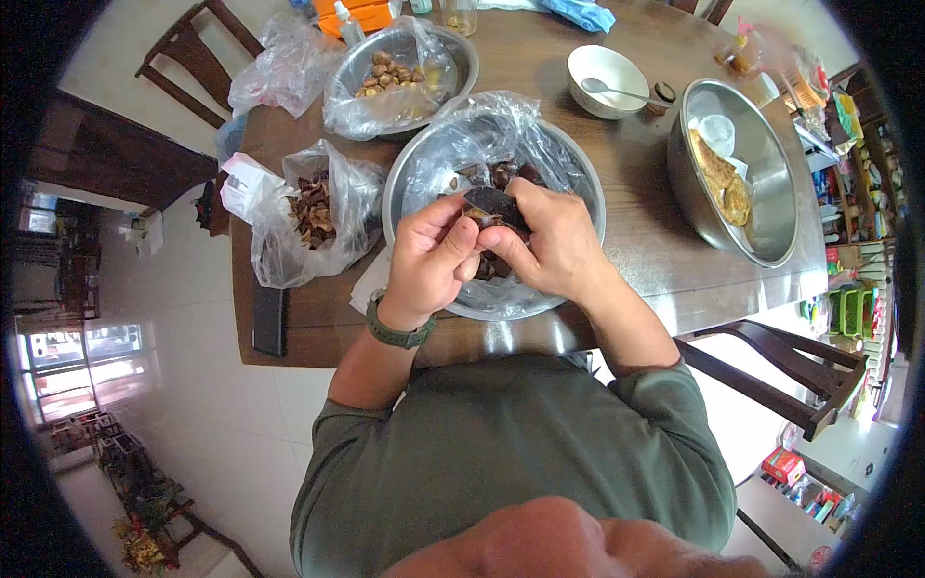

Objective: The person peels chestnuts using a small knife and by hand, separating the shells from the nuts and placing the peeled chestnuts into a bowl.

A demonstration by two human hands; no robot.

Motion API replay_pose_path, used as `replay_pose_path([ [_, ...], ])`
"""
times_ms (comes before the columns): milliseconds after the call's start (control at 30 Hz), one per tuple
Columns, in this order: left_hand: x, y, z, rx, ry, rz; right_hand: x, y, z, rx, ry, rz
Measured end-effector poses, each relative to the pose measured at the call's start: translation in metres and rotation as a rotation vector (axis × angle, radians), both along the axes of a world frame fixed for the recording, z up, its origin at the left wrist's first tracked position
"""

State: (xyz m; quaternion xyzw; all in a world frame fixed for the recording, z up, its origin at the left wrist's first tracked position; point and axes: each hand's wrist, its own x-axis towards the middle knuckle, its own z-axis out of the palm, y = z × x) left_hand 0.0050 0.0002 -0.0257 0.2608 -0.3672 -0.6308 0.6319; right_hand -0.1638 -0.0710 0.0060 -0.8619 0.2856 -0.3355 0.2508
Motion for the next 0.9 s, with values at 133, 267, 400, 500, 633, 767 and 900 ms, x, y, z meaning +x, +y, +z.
replay_pose_path([
  [133, 0.0012, -0.0027, -0.0038, -0.049, -0.021, 0.007, 0.0011, 0.0022, 0.0002, 0.010, 0.005, -0.008],
  [267, -0.0006, -0.0020, 0.0022, -0.032, -0.084, 0.060, 0.0017, 0.0038, 0.0010, 0.039, 0.021, -0.019],
  [400, -0.0020, -0.0016, 0.0020, -0.025, -0.093, 0.089, 0.0028, 0.0049, -0.0011, 0.058, 0.010, -0.015],
  [500, -0.0028, -0.0017, 0.0009, -0.033, -0.106, 0.111, 0.0028, 0.0052, -0.0005, 0.074, 0.024, -0.022],
  [633, -0.0056, -0.0018, 0.0017, -0.028, -0.112, 0.157, 0.0028, 0.0047, 0.0001, 0.099, 0.036, -0.016],
  [767, -0.0010, -0.0014, -0.0008, -0.032, -0.140, 0.106, -0.0005, 0.0033, 0.0040, 0.222, 0.014, 0.071],
  [900, 0.0041, -0.0006, 0.0058, -0.072, -0.165, 0.016, -0.0002, 0.0012, 0.0005, 0.332, -0.147, 0.190],
])
